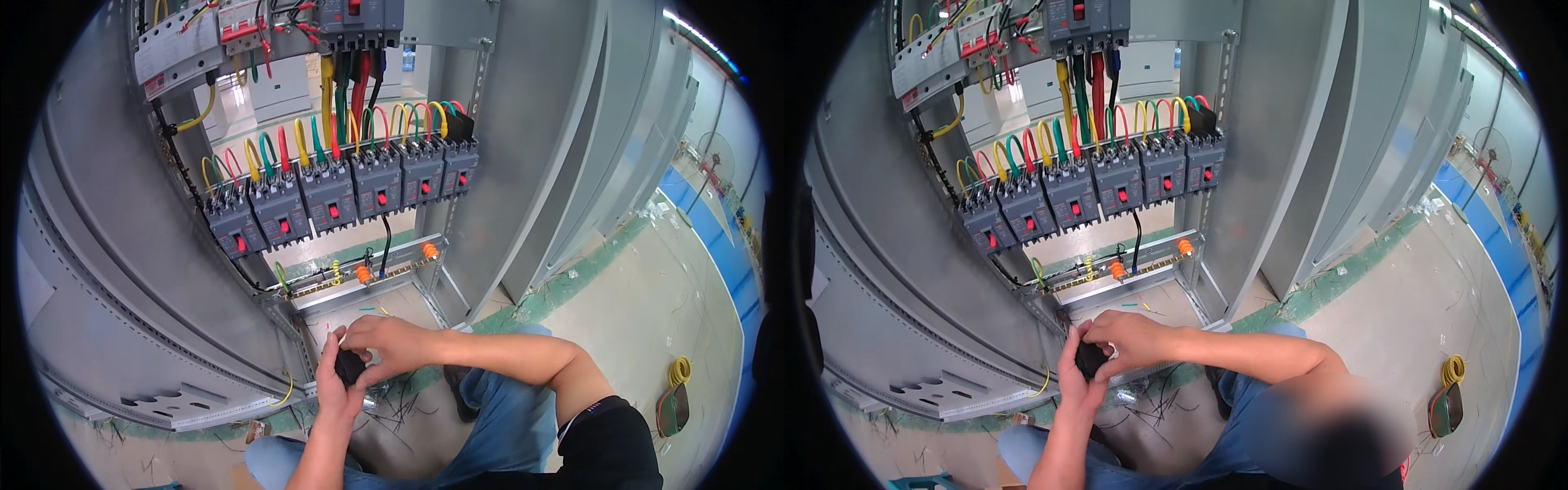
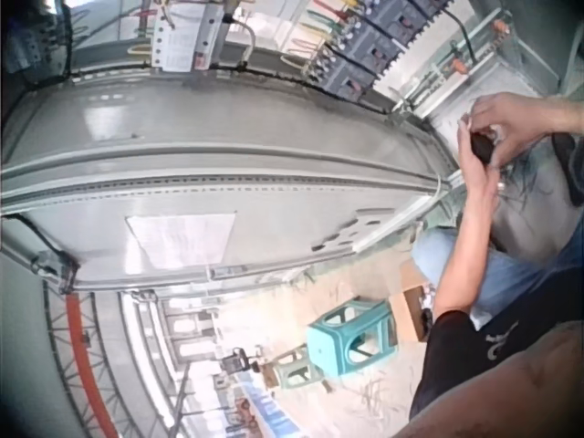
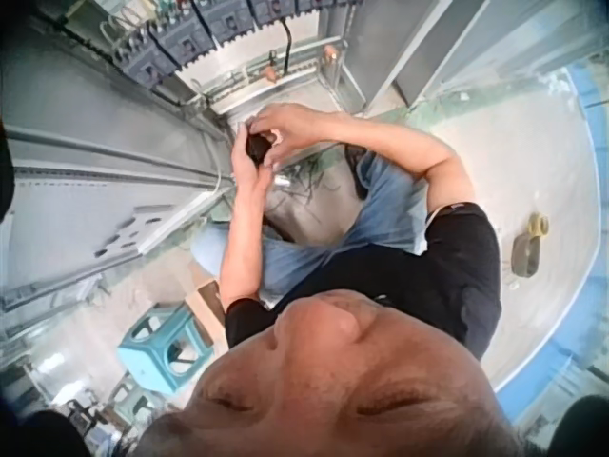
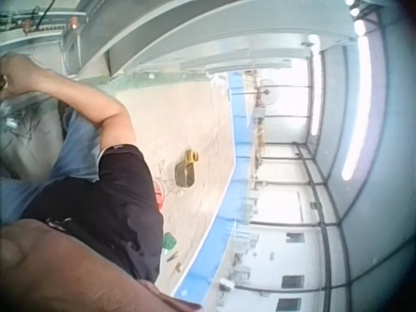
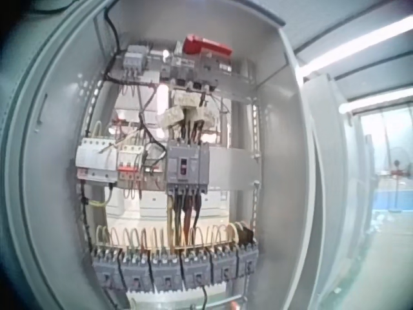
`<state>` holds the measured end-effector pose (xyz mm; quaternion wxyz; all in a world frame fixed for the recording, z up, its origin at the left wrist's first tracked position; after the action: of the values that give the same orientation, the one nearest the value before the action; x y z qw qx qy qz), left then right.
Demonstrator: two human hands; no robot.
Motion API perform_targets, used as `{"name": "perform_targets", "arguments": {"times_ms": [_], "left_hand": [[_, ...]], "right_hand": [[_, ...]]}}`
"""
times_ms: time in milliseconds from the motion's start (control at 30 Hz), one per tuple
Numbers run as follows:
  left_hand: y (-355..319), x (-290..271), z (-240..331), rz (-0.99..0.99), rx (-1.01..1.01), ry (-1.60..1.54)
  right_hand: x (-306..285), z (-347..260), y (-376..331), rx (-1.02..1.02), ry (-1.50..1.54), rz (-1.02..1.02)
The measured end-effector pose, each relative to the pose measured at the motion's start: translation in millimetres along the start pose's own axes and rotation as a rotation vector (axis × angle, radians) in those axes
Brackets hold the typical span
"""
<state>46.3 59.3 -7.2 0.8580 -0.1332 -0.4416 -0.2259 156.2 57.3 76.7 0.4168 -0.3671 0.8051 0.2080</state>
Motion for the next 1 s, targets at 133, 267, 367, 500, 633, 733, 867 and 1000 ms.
{"name": "perform_targets", "arguments": {"times_ms": [133,267,367,500,633,733,867,1000], "left_hand": [[-4.2,8.5,4.3,0.016,-0.031,-0.025],[-7.3,4.1,4.3,-0.079,-0.088,-0.033],[-5.6,1.8,2.8,-0.068,-0.090,-0.004],[-8.6,-0.5,8.7,-0.003,-0.093,0.070],[-5.8,-1.3,13.9,-0.020,-0.067,0.114],[-6.9,1.5,14.2,-0.047,-0.086,0.048],[-9.6,1.0,17.0,0.015,-0.036,0.050],[-8.9,-4.3,20.1,0.026,-0.013,0.177]], "right_hand": [[-2.5,7.1,-1.4,0.003,0.290,0.001],[0.2,13.4,1.8,-0.025,0.505,-0.040],[8.3,26.5,-1.3,0.082,0.790,-0.076],[-2.2,54.2,-2.5,0.202,0.722,0.225],[-24.1,53.1,-7.2,0.180,0.705,0.317],[-21.4,54.2,-7.9,0.221,0.749,0.269],[-17.0,42.4,-3.5,0.208,0.780,0.218],[-16.3,36.5,-4.1,0.171,0.756,0.232]]}}
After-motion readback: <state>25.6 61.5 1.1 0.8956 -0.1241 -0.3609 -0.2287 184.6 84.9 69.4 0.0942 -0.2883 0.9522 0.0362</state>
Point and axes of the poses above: each hand's wrist, its own y-axis towards the middle knuckle, its own x-axis out of the palm, z = x × y, the point moved 7 cm from there along y, towards the middle knuckle, and after that the axes turned 15 degrees about -z, right-handed, at the moved point
